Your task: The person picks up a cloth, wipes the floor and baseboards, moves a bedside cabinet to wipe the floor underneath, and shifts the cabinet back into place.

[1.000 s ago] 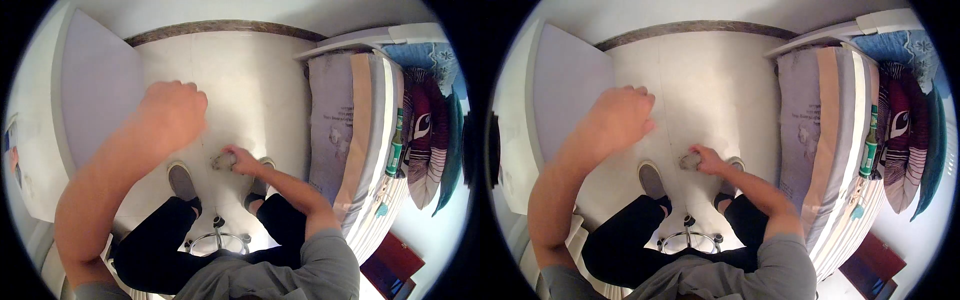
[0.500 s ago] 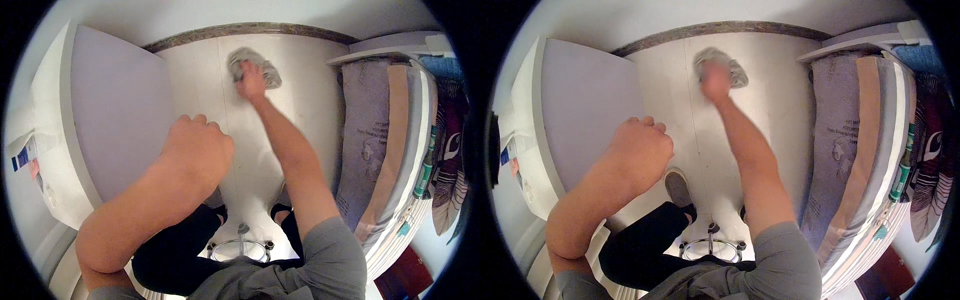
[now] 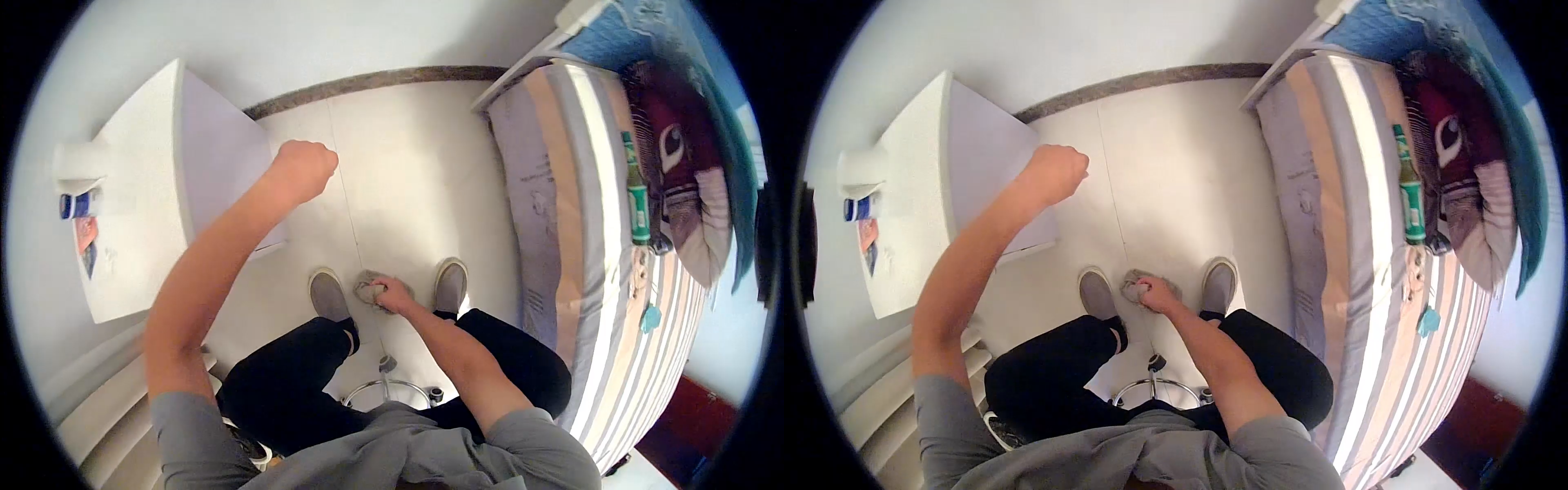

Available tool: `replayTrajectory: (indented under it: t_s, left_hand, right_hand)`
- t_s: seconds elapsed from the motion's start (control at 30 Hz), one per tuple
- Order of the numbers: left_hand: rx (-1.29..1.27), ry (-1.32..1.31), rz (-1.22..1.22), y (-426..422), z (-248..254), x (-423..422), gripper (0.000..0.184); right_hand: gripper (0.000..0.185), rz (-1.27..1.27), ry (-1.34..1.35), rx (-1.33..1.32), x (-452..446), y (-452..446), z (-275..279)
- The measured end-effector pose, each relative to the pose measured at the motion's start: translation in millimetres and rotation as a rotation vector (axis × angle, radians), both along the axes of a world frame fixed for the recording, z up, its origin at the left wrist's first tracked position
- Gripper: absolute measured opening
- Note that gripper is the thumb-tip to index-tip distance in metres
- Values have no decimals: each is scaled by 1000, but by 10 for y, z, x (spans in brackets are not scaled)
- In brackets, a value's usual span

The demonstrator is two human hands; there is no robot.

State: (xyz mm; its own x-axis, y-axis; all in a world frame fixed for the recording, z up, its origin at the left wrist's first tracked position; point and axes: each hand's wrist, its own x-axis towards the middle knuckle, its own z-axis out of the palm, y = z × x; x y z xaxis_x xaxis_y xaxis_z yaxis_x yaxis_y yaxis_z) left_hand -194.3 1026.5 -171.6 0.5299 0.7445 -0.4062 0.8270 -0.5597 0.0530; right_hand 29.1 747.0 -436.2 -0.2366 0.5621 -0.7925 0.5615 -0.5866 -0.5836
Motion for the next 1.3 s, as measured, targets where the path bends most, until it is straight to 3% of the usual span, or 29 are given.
replayTrajectory:
  t_s: [0.03,0.17,0.23,0.27,0.33,0.47,0.63,0.7,0.8,0.87,0.93,0.97,1.0,1.07,1.17,1.3]
  left_hand:
    - [1,22,-18,-82,39,40,28]
    - [30,-234,137,-594,433,-31,26]
    - [-56,-695,575,-891,753,-218,27]
    - [-32,-688,580,-1085,921,-323,27]
    - [47,-924,842,-1488,1138,-537,26]
    - [63,-1037,965,-2163,1575,-846,25]
    - [85,-1179,1083,-2639,1708,-859,26]
    - [34,-1102,1015,-2777,1563,-800,26]
    - [-76,-836,703,-2862,1182,-746,25]
    - [-91,-329,512,-2956,1260,-644,24]
    - [-168,-151,242,-3093,1158,-674,31]
    - [-256,-279,255,-3142,1213,-715,37]
    - [-348,-407,269,-3180,1314,-769,43]
    - [-456,-441,302,-3151,1399,-918,54]
    - [-421,-421,410,-3025,1417,-1086,62]
    - [-351,-412,491,-2977,1238,-1212,68]
  right_hand:
    - [46,-200,68,-10,44,-104,37]
    - [51,-215,81,82,80,-467,51]
    - [53,-175,-76,62,72,-601,46]
    - [53,-165,-60,79,35,-665,110]
    - [50,-234,-243,160,12,-800,258]
    - [46,-154,-270,248,9,-657,310]
    - [44,-31,-199,318,-101,-217,586]
    - [39,-112,-133,252,-166,-38,902]
    - [32,-75,-81,199,-118,251,814]
    - [29,-38,-77,122,27,600,543]
    - [25,-102,-42,17,18,950,478]
    - [24,-205,-26,-14,-23,1172,537]
    - [24,-157,6,-6,115,1495,110]
    - [25,-228,55,133,74,2099,-178]
    - [21,-230,103,170,-315,3021,-201]
    - [42,-68,50,343,-1021,3670,-382]
